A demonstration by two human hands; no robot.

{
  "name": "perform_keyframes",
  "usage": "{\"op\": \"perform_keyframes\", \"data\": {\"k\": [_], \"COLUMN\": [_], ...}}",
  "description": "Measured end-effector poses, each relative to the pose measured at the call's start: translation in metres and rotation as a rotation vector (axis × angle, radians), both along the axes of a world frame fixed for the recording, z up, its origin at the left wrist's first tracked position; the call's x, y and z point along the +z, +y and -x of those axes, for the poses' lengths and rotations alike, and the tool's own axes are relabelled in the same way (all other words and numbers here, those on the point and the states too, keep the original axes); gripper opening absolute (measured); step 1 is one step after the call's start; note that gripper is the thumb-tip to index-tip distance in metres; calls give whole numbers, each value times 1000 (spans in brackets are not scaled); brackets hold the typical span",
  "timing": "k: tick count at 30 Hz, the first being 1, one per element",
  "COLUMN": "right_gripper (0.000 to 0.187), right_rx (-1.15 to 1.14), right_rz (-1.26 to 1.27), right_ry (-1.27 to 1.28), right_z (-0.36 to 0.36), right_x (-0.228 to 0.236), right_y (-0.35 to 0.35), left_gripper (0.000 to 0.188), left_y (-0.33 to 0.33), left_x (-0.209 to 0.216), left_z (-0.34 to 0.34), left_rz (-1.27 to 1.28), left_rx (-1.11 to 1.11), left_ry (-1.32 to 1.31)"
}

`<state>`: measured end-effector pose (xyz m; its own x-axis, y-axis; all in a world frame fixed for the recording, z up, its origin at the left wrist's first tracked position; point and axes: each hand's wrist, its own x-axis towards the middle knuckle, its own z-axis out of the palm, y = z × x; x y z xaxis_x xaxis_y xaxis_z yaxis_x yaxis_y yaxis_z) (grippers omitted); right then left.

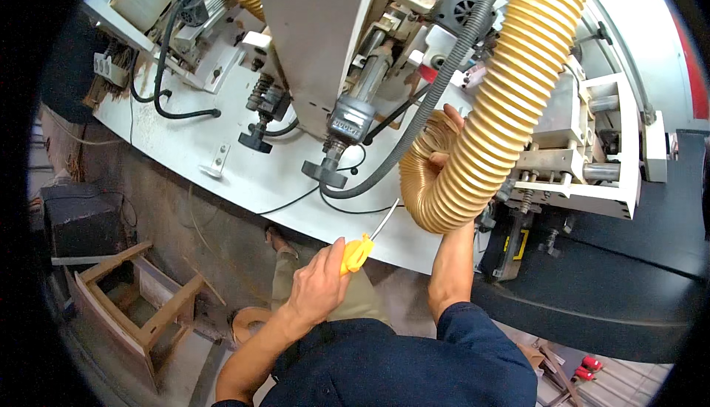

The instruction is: The person detaches and clears several large sawdust extraction hoses from a woodworking machine, manually shaking out debris and using a handheld blower to clean the interior components.

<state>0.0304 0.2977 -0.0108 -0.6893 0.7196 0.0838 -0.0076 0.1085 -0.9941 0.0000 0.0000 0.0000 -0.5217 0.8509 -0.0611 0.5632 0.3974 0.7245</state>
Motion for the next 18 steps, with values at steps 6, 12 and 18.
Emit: {"op": "perform_keyframes", "data": {"k": [6, 12, 18], "right_gripper": [74, 61, 50], "right_rx": [-40, -81, -102], "right_rz": [-17, -27, -18], "right_ry": [-3, -36, -64], "right_z": [-5, -14, -11], "right_x": [43, 65, 75], "right_y": [-26, -43, -55], "left_gripper": [58, 58, 62], "left_y": [5, -1, -10], "left_x": [12, 6, 12], "left_z": [6, 10, 18], "left_rz": [-5, 3, 11], "left_rx": [-33, -65, -115], "left_ry": [-16, -47, -85]}}
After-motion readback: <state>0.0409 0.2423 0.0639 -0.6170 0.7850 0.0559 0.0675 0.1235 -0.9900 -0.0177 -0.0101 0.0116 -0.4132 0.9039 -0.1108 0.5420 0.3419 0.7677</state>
